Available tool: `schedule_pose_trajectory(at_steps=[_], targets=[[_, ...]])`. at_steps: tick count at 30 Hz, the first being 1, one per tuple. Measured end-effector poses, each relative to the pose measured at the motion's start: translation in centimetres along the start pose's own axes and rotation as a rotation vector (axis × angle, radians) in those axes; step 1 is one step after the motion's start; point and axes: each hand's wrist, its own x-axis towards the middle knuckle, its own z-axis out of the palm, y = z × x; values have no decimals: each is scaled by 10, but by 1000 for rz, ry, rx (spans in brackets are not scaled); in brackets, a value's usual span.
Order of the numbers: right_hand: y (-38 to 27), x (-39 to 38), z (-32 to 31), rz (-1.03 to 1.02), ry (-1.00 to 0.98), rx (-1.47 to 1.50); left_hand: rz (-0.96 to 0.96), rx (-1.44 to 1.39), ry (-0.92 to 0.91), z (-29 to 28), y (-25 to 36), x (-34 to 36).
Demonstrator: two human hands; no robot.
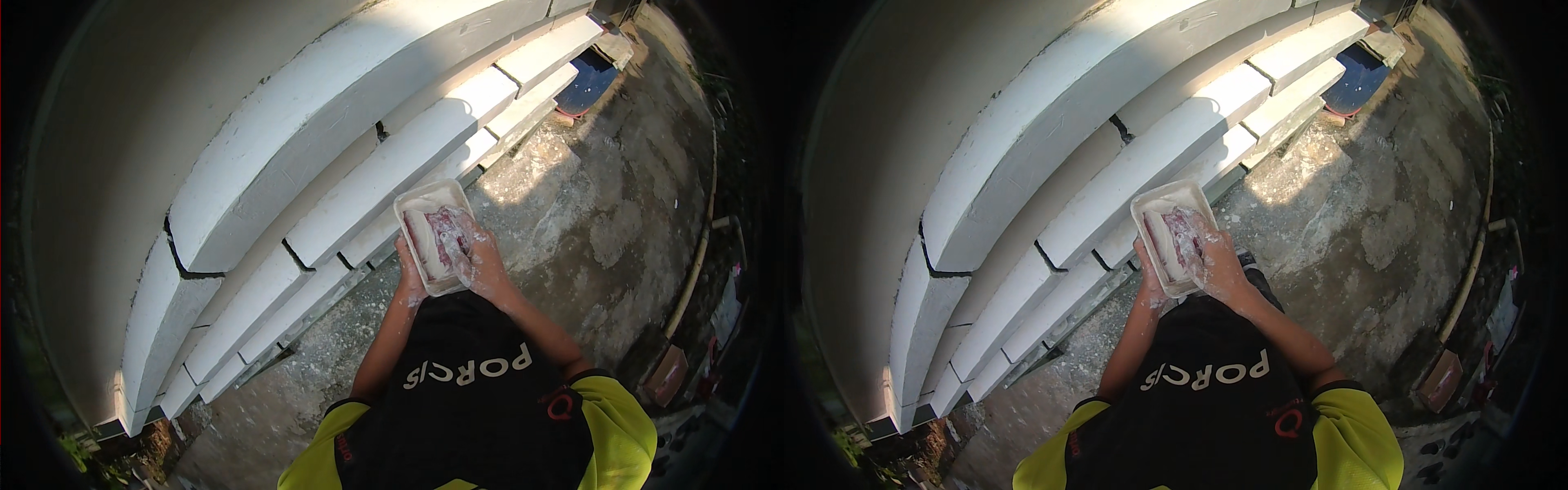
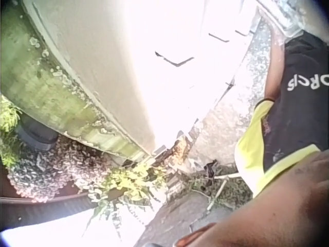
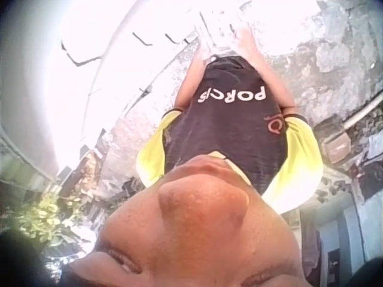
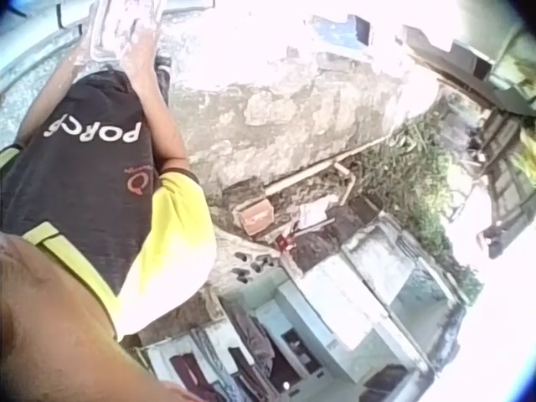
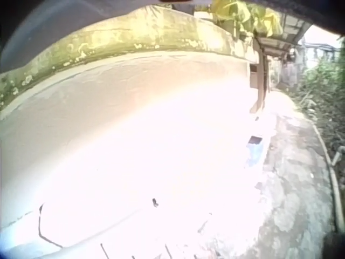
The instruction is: Applying and smoothing plaster or putty on a horizontal brick-like wall structure.
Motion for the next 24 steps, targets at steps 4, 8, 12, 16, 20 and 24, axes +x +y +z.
schedule_pose_trajectory(at_steps=[4, 8, 12, 16, 20, 24], targets=[[20, 8, -4, -47, 44, 180, -70, -32, -9, -1, -3, 5], [32, 10, -7, 19, 37, 269, -86, -30, 0, 1, -8, 10], [39, 12, -12, -62, 91, 404, -119, -170, -40, -5, -10, 20], [38, 23, -22, 104, 37, 637, -98, -106, -7, -6, -14, 25], [63, 31, -31, 286, 126, 1050, -82, -131, 18, -7, -22, 26], [54, 37, -63, 49, 0, 329, -73, -144, 14, -10, -25, 28]])
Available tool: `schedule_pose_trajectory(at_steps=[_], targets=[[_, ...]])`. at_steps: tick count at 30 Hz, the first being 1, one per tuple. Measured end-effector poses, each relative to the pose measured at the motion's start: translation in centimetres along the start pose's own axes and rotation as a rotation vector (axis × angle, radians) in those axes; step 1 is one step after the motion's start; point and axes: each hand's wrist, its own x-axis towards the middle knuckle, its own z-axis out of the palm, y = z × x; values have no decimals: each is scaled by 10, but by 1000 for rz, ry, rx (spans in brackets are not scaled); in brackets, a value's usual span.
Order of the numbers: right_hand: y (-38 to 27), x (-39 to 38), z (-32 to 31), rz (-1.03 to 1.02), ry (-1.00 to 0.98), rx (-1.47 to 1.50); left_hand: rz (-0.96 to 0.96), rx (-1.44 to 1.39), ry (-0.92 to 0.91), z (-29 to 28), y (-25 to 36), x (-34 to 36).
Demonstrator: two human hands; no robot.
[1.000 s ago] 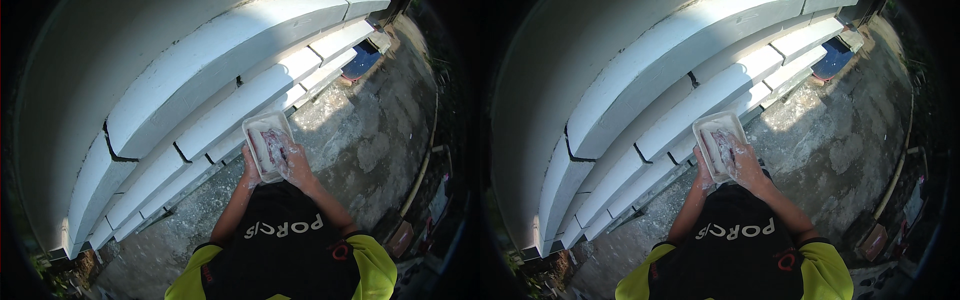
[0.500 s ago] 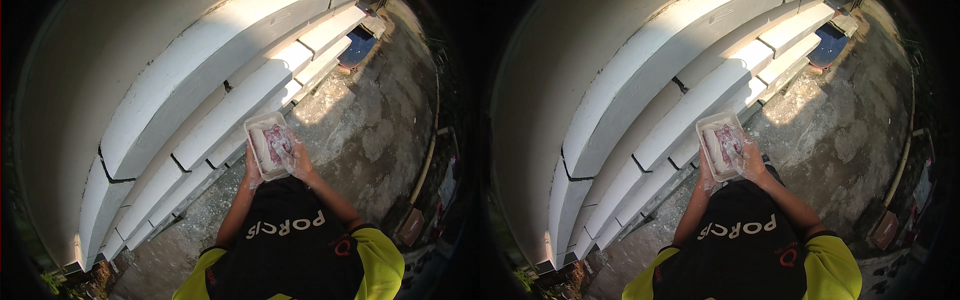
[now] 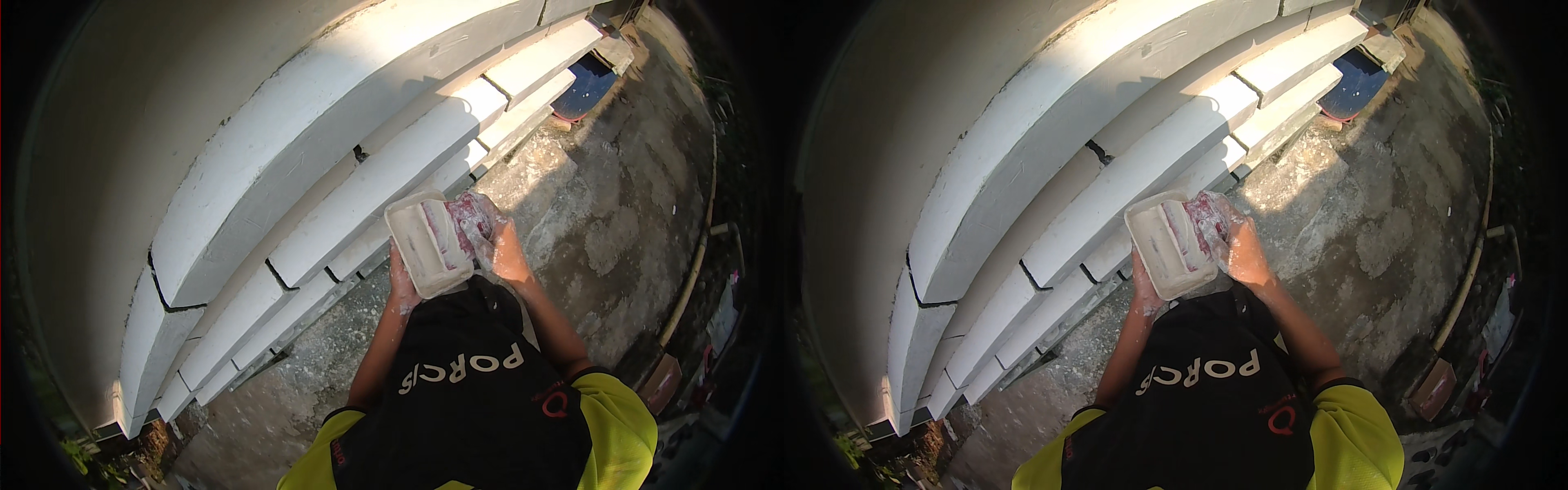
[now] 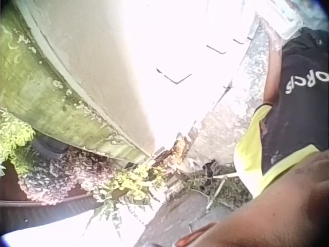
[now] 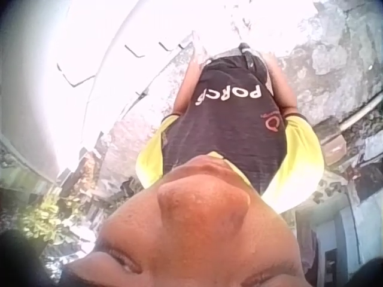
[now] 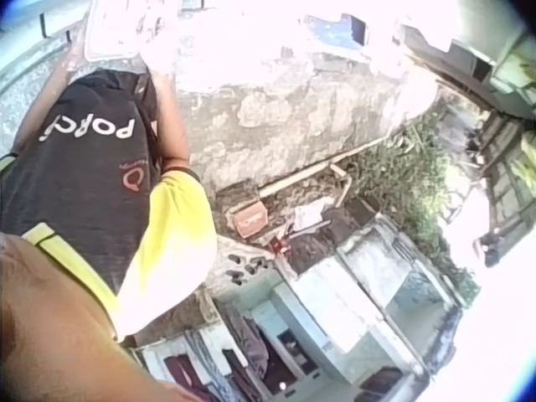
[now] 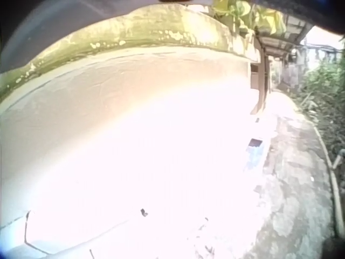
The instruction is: Applying and smoothing plaster or putty on a horizontal brick-like wall structure.
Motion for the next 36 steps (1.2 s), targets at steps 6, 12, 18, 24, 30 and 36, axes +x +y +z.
schedule_pose_trajectory(at_steps=[6, 12, 18, 24, 30, 36], targets=[[-6, -10, 13, -184, -33, -577, 73, 12, 30, 12, -4, 4], [9, -26, 34, -6, -119, -451, 104, 38, 28, 13, -4, 1], [-15, -20, 46, -21, -104, -412, 136, 26, 72, 5, -9, -2], [14, -15, 48, -47, -65, -150, 84, 26, 117, -3, -12, -3], [23, -7, 51, -96, 43, 57, 64, 79, 138, -14, -8, 5], [16, -15, 44, 95, 37, 653, 76, 24, 99, -10, -5, -8]])
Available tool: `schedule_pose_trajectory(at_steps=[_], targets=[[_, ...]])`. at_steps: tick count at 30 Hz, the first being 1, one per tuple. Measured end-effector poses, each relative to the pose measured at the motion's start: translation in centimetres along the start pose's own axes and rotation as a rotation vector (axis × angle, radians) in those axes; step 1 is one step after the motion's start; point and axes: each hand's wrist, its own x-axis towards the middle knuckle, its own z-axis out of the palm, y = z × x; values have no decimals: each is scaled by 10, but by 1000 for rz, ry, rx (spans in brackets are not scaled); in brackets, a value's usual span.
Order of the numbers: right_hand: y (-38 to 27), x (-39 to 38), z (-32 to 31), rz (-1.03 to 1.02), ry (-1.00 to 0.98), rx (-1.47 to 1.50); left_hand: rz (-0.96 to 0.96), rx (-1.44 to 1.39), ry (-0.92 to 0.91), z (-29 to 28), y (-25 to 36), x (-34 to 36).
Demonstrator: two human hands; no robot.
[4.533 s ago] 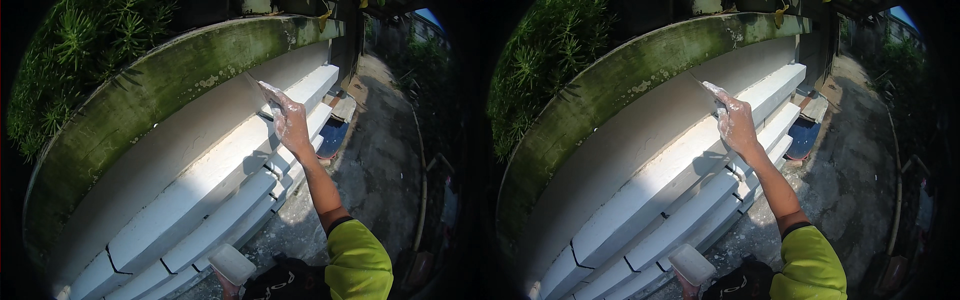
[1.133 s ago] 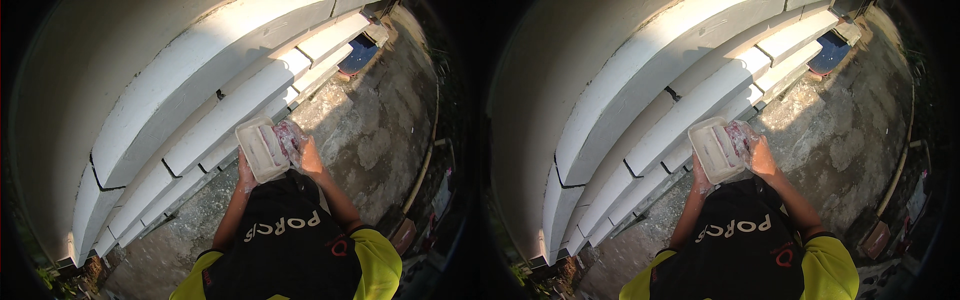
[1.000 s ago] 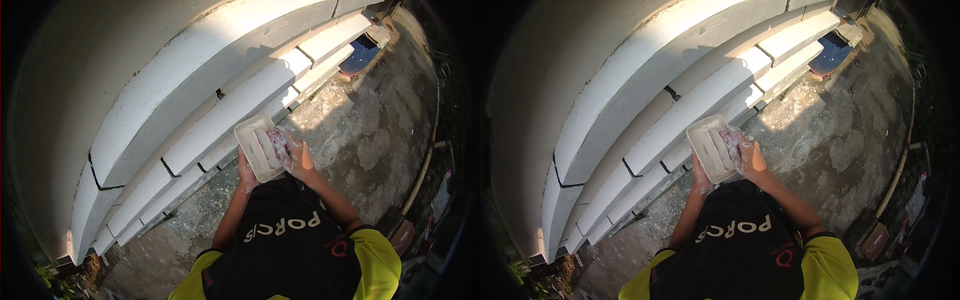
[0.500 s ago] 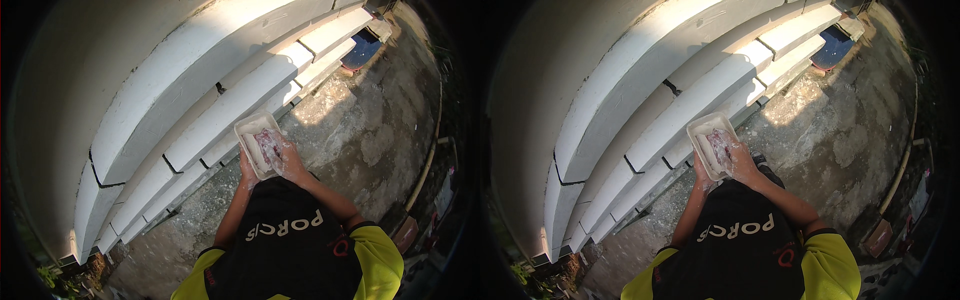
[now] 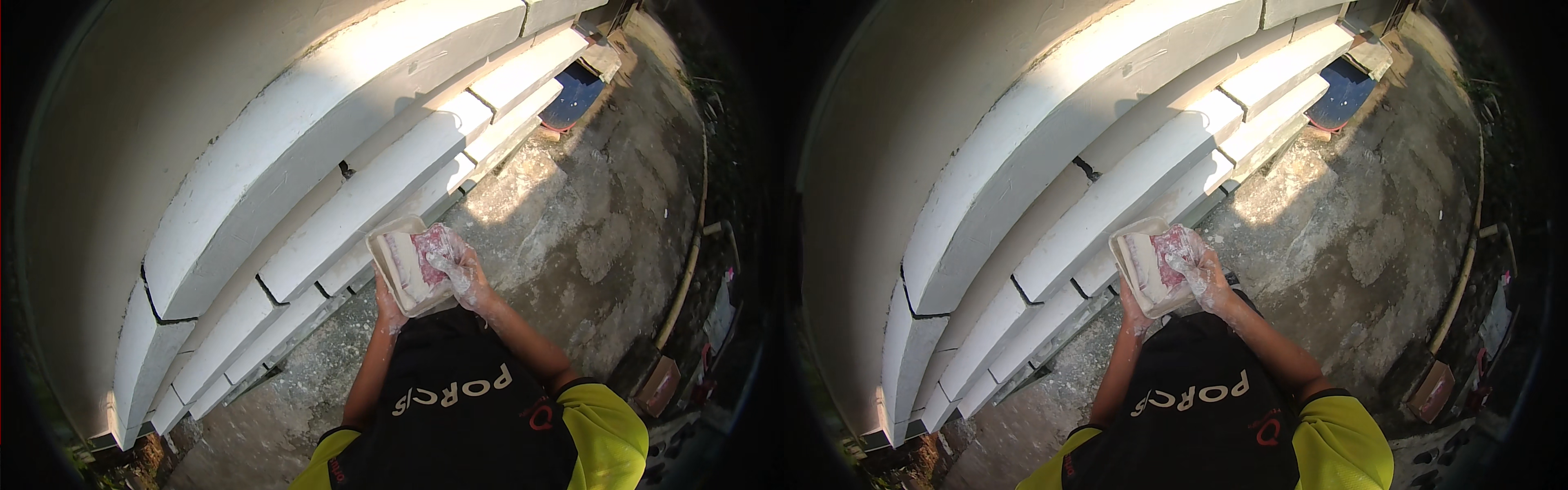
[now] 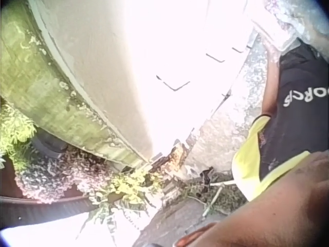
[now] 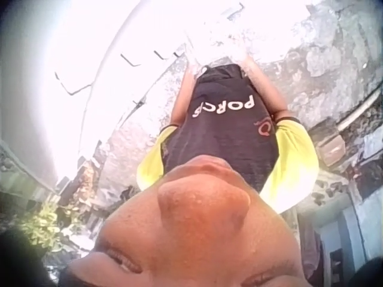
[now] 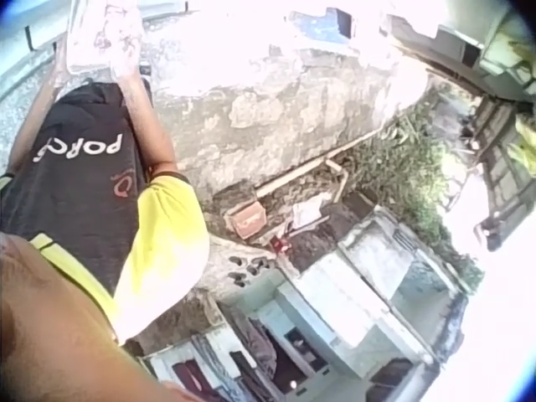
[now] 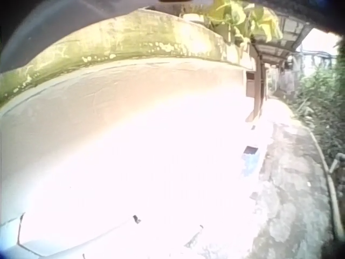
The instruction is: Applying and smoothing plaster or putty on a horizontal brick-like wall structure.
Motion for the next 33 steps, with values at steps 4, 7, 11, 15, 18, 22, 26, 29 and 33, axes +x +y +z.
schedule_pose_trajectory(at_steps=[4, 7, 11, 15, 18, 22, 26, 29, 33], targets=[[-32, 2, 4, 234, 106, 387, 32, -12, -2, -15, -3, -13], [-76, 6, 9, 171, 12, 473, -5, 2, -47, -41, 3, -35], [-155, 33, 1, -222, 87, 431, 76, 160, -50, -39, 3, -49], [-236, 104, 0, -696, 230, -84, 79, 150, -24, -53, 9, -58], [-283, 168, 5, -1119, 491, -610, 104, 51, 7, -58, 13, -63], [-320, 221, 44, -1132, 781, -1047, 127, 40, 47, -58, 11, -68], [-276, 237, 105, -915, 537, -1170, 141, 121, 78, -66, 9, -73], [-224, 185, 137, -1079, 248, -1113, 136, 102, 79, -82, 7, -74], [-219, 173, 104, -1139, 216, -917, 184, 72, 94, -81, 11, -80]])
